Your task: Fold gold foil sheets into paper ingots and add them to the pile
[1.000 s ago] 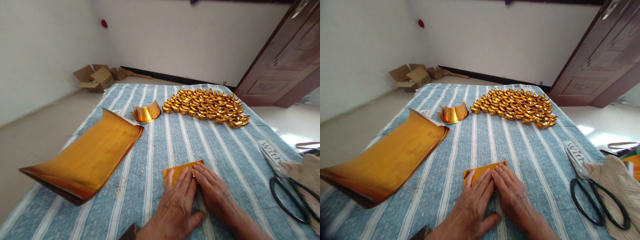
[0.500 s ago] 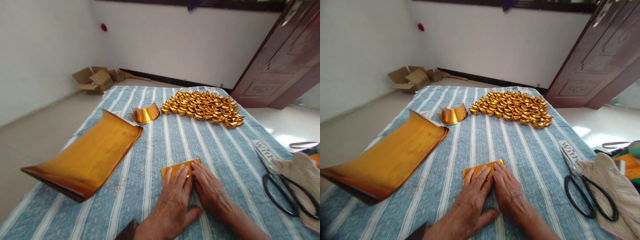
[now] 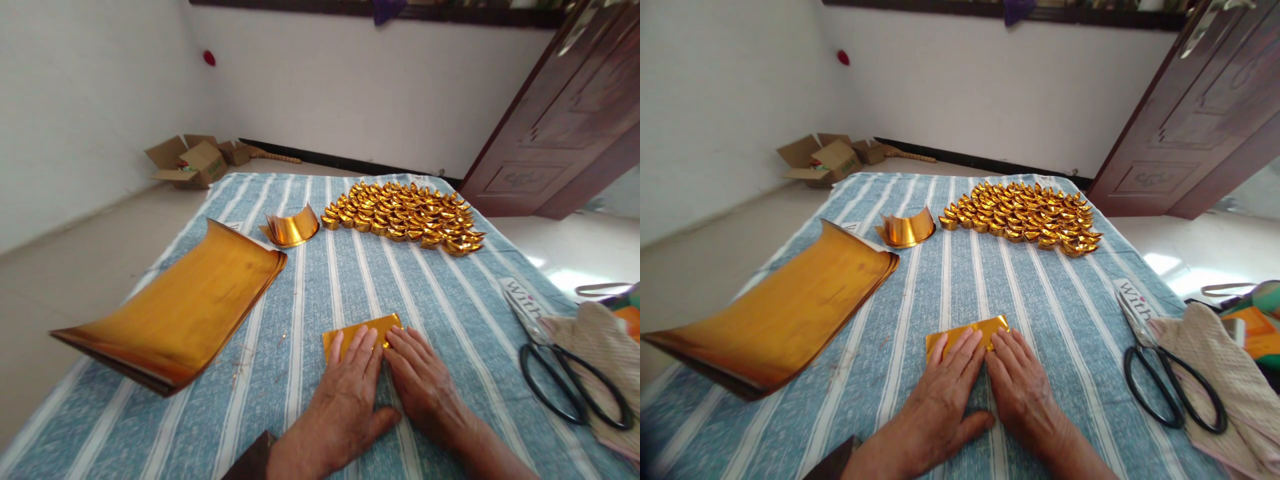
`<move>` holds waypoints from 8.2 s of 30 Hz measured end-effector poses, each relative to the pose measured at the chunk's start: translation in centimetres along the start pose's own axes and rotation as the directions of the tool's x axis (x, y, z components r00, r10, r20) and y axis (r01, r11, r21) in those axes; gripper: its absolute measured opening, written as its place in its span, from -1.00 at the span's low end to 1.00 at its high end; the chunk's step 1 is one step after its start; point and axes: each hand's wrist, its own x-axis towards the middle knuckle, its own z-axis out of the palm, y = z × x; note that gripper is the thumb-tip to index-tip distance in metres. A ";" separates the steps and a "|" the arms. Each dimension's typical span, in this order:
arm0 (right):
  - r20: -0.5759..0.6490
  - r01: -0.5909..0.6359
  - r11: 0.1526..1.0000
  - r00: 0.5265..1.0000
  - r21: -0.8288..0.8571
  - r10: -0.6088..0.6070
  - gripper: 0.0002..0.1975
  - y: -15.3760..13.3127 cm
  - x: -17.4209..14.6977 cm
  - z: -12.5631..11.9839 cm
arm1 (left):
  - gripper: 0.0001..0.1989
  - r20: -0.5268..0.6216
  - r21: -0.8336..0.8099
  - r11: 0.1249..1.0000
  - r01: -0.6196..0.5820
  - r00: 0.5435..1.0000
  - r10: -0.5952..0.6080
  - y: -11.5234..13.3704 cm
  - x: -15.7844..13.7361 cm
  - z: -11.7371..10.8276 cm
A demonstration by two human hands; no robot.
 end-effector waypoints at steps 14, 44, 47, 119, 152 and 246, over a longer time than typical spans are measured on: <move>0.094 0.053 0.997 0.994 -0.059 -0.047 -0.73 0.1 -0.5 -0.3 | -0.15 0.083 0.043 0.999 -0.023 0.996 0.020 -0.2 0.0 -0.7; 0.103 -0.007 0.998 0.995 -0.063 0.014 -0.71 -0.2 -0.8 0.0 | -0.52 -0.111 0.263 0.952 -0.158 0.975 0.192 -5.0 -5.0 -2.3; 0.097 -0.014 0.998 0.995 -0.054 0.019 -0.71 -0.1 -0.8 0.0 | -0.57 -0.143 0.264 0.955 -0.133 0.974 0.175 -5.3 -5.5 -2.0; 0.042 -0.053 0.987 0.997 -0.152 0.060 -0.72 -1.1 1.8 1.3 | -0.63 -0.249 0.146 0.978 -0.150 0.951 0.183 -5.5 -5.3 -2.1; -0.007 0.008 0.988 1.000 0.153 -0.007 -0.85 -1.0 3.3 1.4 | -0.88 -0.429 -0.012 0.988 -0.154 0.893 0.134 -5.2 -1.4 -2.1; 0.061 -0.234 0.943 0.972 0.235 0.226 -0.82 -1.5 3.8 1.4 | -0.80 -0.467 0.191 0.973 -0.128 0.860 0.205 -1.5 -1.6 -0.2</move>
